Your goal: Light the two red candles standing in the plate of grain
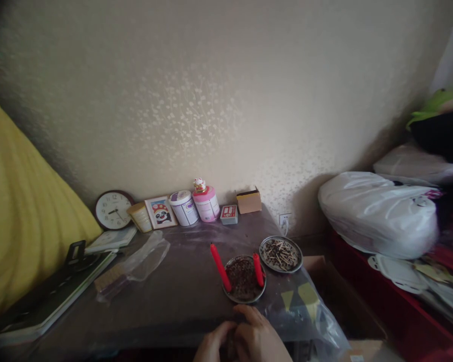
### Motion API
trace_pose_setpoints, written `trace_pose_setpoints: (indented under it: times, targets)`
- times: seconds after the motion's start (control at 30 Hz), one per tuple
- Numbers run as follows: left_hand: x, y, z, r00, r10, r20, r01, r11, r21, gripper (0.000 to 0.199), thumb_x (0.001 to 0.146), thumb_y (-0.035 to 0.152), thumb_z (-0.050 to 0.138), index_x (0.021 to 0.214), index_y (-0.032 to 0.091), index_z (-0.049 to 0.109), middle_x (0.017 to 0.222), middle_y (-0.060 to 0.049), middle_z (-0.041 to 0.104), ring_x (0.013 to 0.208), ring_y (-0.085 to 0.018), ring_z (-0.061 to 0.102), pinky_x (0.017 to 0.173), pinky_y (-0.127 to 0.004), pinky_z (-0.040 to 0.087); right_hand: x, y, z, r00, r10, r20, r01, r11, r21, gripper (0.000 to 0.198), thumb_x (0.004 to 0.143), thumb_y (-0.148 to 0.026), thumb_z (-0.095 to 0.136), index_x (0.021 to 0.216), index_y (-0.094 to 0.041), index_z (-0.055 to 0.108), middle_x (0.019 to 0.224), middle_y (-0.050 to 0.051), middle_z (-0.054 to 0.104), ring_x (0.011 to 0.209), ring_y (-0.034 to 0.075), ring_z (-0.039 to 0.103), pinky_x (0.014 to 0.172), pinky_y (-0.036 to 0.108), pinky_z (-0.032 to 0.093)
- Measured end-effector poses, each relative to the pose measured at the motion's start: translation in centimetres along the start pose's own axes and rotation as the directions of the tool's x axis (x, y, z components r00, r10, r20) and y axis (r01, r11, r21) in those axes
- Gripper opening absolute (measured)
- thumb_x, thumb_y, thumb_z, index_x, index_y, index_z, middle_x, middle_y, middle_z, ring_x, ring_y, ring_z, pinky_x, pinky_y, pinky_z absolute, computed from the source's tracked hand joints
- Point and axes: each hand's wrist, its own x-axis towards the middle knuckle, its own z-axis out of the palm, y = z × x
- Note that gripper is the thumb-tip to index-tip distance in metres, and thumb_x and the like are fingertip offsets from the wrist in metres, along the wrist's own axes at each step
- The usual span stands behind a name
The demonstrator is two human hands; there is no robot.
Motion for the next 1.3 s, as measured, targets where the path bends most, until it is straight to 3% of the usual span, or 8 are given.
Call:
trace_pose_setpoints:
  times: [0.13, 0.47, 0.67, 0.83, 1.03, 1.2, 1.3]
  targets:
    - [0.0, 0.1, 0.0, 1.0, 0.0, -0.004, 0.0, 1.0, -0.007, 0.047, 0.055, 0.013, 0.06, 0.102, 0.008, 0.064, 0.077, -0.009, 0.07, 0.072, -0.024, 0.063, 0.06, -0.027, 0.045, -0.1, -0.1, 0.0, 1.0, 0.022, 0.004, -0.022, 1.0, -0.011, 0.028, 0.074, -0.003, 0.048, 0.081, -0.011, 0.074, 0.126, 0.019, 0.061, 0.112, 0.027, 0.061, 0.092, 0.034, 0.05]
    - [0.0, 0.0, 0.0, 1.0, 0.018, -0.01, -0.018, 1.0, -0.015, 0.042, 0.056, 0.009, 0.056, 0.097, 0.012, 0.066, 0.075, -0.006, 0.07, 0.068, -0.02, 0.062, 0.058, -0.025, 0.043, -0.1, 0.0, 0.5, 1.0, 0.023, 0.012, -0.023, 1.0, 0.019, 0.028, 0.072, -0.004, 0.049, 0.08, -0.012, 0.075, 0.126, 0.018, 0.061, 0.111, 0.026, 0.061, 0.095, 0.035, 0.047]
    - [0.2, -0.3, 0.6, 0.992, 0.005, -0.126, -0.012, 0.998, -0.055, 0.042, 0.052, 0.005, 0.057, 0.092, 0.011, 0.068, 0.067, -0.003, 0.068, 0.059, -0.017, 0.059, 0.051, -0.024, 0.04, -0.2, 0.2, 0.5, 0.998, -0.023, -0.057, 0.029, 0.995, 0.099, 0.027, 0.07, -0.006, 0.053, 0.076, -0.018, 0.075, 0.123, 0.012, 0.065, 0.112, 0.028, 0.059, 0.096, 0.039, 0.047]
    - [0.3, -1.0, 0.5, 1.0, -0.015, -0.012, 0.014, 0.993, -0.114, 0.039, 0.055, 0.006, 0.059, 0.092, 0.011, 0.07, 0.073, -0.006, 0.072, 0.068, -0.022, 0.065, 0.058, -0.027, 0.045, -0.1, 0.5, 0.8, 0.996, -0.047, -0.071, 0.056, 0.989, 0.135, 0.024, 0.067, -0.006, 0.057, 0.068, -0.023, 0.075, 0.112, 0.005, 0.071, 0.103, 0.027, 0.064, 0.096, 0.035, 0.047]
    - [0.5, -1.6, 0.7, 0.999, -0.042, 0.031, 0.047, 0.983, -0.176, 0.043, 0.051, 0.002, 0.061, 0.092, 0.013, 0.07, 0.076, -0.004, 0.074, 0.075, -0.023, 0.067, 0.064, -0.027, 0.048, -0.3, 1.1, 0.9, 1.0, -0.022, -0.002, 0.023, 0.996, 0.091, 0.024, 0.072, -0.006, 0.053, 0.073, -0.016, 0.074, 0.116, 0.014, 0.068, 0.1, 0.027, 0.066, 0.087, 0.034, 0.051]
    - [0.4, -0.7, 0.4, 0.999, -0.033, 0.013, 0.035, 0.992, -0.122, 0.034, 0.057, 0.005, 0.059, 0.089, 0.01, 0.07, 0.069, -0.004, 0.07, 0.071, -0.023, 0.064, 0.056, -0.026, 0.044, -0.4, 0.8, 1.0, 0.992, -0.049, -0.118, 0.071, 0.978, 0.194, 0.022, 0.072, -0.005, 0.051, 0.071, -0.019, 0.068, 0.112, 0.009, 0.067, 0.095, 0.019, 0.066, 0.082, 0.025, 0.051]
    - [-0.1, 0.4, 0.2, 0.999, 0.036, 0.034, -0.028, 0.98, -0.197, 0.023, 0.068, 0.016, 0.059, 0.088, 0.013, 0.07, 0.072, -0.005, 0.071, 0.075, -0.023, 0.065, 0.064, -0.029, 0.047, -0.5, -0.2, 0.6, 0.982, -0.009, -0.191, 0.067, 0.952, 0.299, 0.018, 0.077, -0.009, 0.051, 0.071, -0.02, 0.064, 0.109, 0.009, 0.067, 0.089, 0.018, 0.068, 0.079, 0.025, 0.052]
